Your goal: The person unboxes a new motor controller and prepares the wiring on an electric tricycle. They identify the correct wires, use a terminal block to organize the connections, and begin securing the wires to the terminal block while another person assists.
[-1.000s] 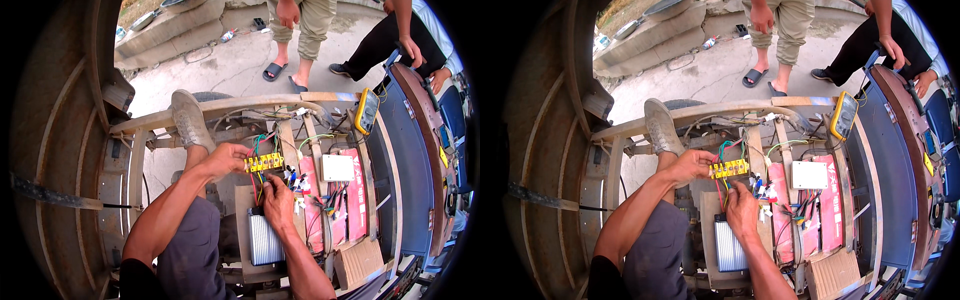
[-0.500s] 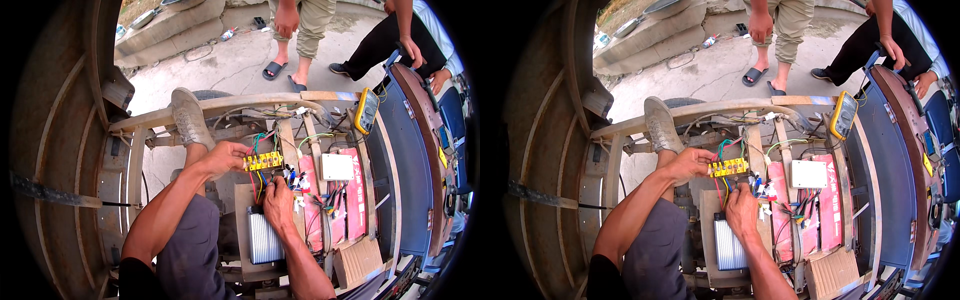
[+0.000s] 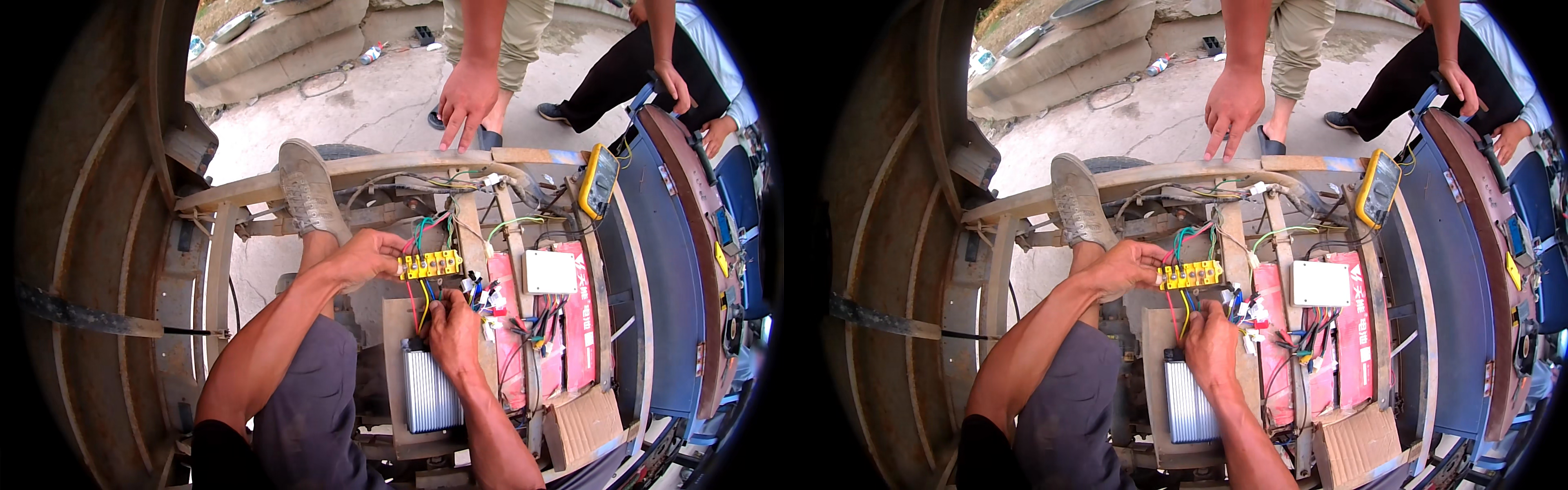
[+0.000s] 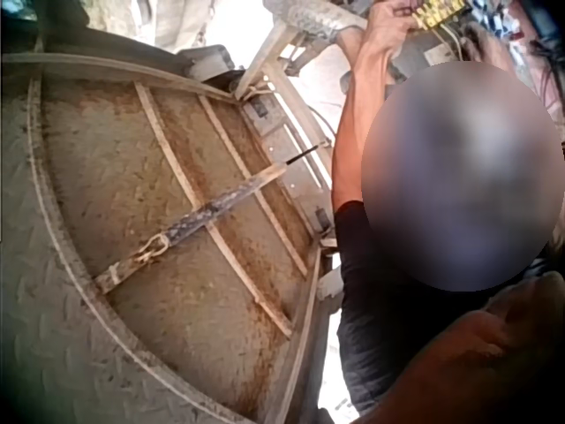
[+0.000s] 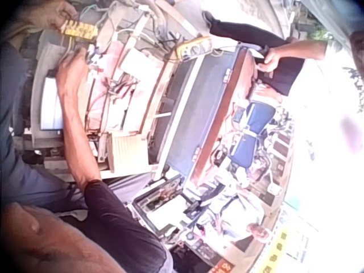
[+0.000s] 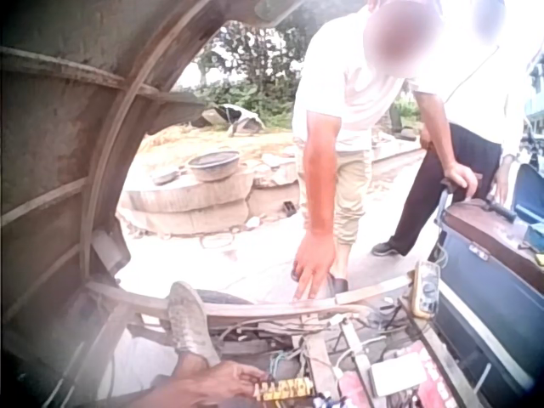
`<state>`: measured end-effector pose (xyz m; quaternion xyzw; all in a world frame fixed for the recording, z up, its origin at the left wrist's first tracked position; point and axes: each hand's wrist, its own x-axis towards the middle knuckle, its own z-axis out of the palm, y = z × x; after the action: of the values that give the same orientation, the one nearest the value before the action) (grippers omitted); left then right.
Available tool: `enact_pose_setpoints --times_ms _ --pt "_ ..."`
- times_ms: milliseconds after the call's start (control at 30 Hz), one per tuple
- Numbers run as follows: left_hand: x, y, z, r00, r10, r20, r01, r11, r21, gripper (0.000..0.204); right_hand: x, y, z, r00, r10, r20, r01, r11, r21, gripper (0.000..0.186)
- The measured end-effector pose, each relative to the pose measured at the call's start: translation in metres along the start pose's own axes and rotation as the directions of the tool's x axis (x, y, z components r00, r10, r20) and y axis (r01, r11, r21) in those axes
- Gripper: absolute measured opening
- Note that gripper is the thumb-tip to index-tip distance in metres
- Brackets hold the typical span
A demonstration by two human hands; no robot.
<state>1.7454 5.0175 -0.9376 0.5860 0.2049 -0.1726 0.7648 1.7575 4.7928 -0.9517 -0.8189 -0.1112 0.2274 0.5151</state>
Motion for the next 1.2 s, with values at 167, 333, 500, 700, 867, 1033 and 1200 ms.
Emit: enact_pose_setpoints --times_ms 167,333,500,700,867,1033,1200 --pt "0.0 -0.002 0.0 1.0 0.006 0.008 -0.006 1.0 0.018 0.042 -0.011 -0.015 -0.005 1.0 0.014 -0.015 -0.015 0.998 -0.053 0.022" --pt "-0.001 0.003 0.004 1.0 -0.005 0.0 0.005 1.0 0.006 0.042 -0.015 -0.002 -0.006 0.986 -0.121 -0.113 0.1 0.979 -0.177 0.019" --pt "-0.002 0.004 0.005 1.0 -0.019 -0.002 0.019 1.0 0.011 0.043 -0.018 -0.022 -0.018 0.995 0.099 -0.025 -0.097 0.993 0.066 0.019" --pt "0.0 -0.002 -0.002 0.999 0.001 0.042 -0.002 1.0 0.027 0.037 -0.009 -0.013 -0.029 0.977 0.177 0.119 -0.203 0.942 0.266 0.025" --pt "-0.003 0.002 -0.003 0.998 0.004 0.057 -0.006 0.999 0.036 0.038 -0.005 -0.017 -0.041 0.938 0.225 0.263 -0.319 0.858 0.402 0.031" --pt "-0.002 0.001 -0.001 0.998 0.008 0.059 -0.01 1.0 0.024 0.039 -0.008 -0.013 -0.044 0.937 0.232 0.26 -0.324 0.856 0.404 0.029" --pt "-0.001 0.001 -0.002 0.998 0.004 0.062 -0.004 1.0 0.005 0.041 -0.011 -0.008 -0.045 0.954 0.184 0.238 -0.263 0.893 0.365 0.025"
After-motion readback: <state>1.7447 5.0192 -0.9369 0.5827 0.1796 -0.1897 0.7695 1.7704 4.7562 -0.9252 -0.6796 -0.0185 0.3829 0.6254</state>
